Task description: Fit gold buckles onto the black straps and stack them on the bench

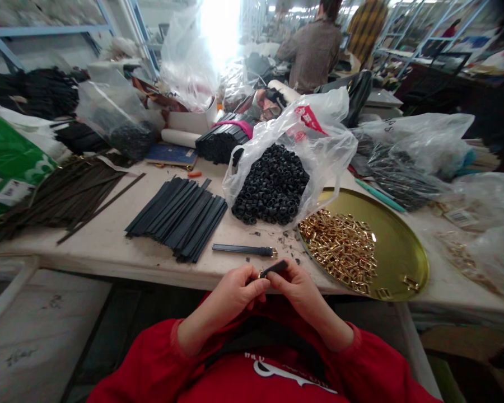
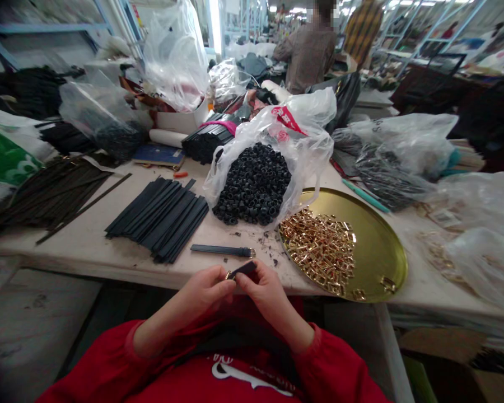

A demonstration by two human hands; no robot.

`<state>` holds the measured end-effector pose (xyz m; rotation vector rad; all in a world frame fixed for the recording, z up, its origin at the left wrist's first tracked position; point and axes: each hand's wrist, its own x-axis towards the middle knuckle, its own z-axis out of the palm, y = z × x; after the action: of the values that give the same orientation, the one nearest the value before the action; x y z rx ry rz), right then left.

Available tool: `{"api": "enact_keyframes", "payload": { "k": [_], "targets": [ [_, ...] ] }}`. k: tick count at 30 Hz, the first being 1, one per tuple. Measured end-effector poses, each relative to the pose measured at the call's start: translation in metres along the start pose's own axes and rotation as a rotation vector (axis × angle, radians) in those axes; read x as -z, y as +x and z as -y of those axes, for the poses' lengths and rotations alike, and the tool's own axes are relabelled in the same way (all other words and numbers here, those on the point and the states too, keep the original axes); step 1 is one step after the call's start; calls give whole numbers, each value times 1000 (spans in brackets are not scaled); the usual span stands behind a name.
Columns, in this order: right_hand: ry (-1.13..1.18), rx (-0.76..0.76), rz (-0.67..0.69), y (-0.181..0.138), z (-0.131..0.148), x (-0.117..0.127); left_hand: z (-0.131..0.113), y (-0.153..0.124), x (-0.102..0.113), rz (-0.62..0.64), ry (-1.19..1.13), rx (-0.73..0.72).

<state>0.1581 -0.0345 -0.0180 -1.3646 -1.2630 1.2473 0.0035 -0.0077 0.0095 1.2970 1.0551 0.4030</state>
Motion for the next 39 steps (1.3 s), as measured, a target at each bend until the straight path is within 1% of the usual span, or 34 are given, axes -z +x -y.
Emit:
{"api": "enact_keyframes", "payload": {
  "k": [2, 4, 6, 8, 9, 10, 11, 12, 13, 14, 16, 17, 18, 20, 24, 27, 30, 31, 32, 34, 35, 36, 37, 39],
  "targets": [
    [82, -25, 32, 2, 4, -2, -3, 1, 3, -3, 40, 22],
    [65, 21, 50, 4, 8, -2, -4, 5, 7, -58, 59, 20],
    [-23, 83, 125, 9, 13, 3, -4, 10, 9, -99, 36, -16],
    [-146, 121, 217, 23, 16, 16, -3, 17, 12, -96, 20, -86],
    [-193, 128, 234, 34, 17, 25, -3, 20, 13, -83, 37, -120],
    [-247, 140, 197, 47, 17, 34, -3, 23, 13, -75, 71, -148],
    [-284, 155, 118, 62, 18, 43, -3, 27, 14, -83, 111, -169],
    [-341, 177, -2, 77, 18, 51, -3, 31, 14, -101, 141, -178],
    [-535, 249, -199, 93, 18, 58, -2, 35, 14, -119, 154, -177],
    [-748, 285, -265, 108, 19, 62, -2, 39, 13, -133, 146, -169],
    [-1133, 273, -255, 132, 19, 65, -1, 46, 13, -149, 99, -146],
    [-1257, 250, -220, 140, 19, 65, 0, 48, 13, -152, 76, -134],
    [-1331, 227, -194, 145, 18, 63, 1, 50, 13, -153, 58, -121],
    [-1363, 200, -184, 150, 16, 60, 2, 51, 14, -169, 46, -108],
    [-1321, 174, -181, 151, 10, 59, 3, 52, 13, -209, 60, -118],
    [-1250, 168, -181, 151, 10, 62, 3, 52, 12, -214, 68, -123],
    [-1153, 176, -167, 143, 16, 61, 2, 52, 13, -285, 80, -165],
    [-1051, 166, -134, 137, 18, 59, 0, 51, 14, -321, 85, -189],
    [-885, 140, -80, 129, 20, 56, -1, 50, 14, -355, 88, -213],
    [-404, 45, 54, 109, 22, 47, -4, 47, 15, -398, 94, -250],
    [-160, -9, 104, 99, 23, 43, -5, 46, 14, -403, 98, -260],
    [27, -50, 125, 89, 23, 38, -6, 44, 14, -395, 109, -267],
    [136, -70, 124, 80, 23, 34, -7, 42, 13, -375, 126, -269],
    [199, -57, 81, 66, 23, 28, -7, 39, 12, -313, 158, -249]
  ]
}}
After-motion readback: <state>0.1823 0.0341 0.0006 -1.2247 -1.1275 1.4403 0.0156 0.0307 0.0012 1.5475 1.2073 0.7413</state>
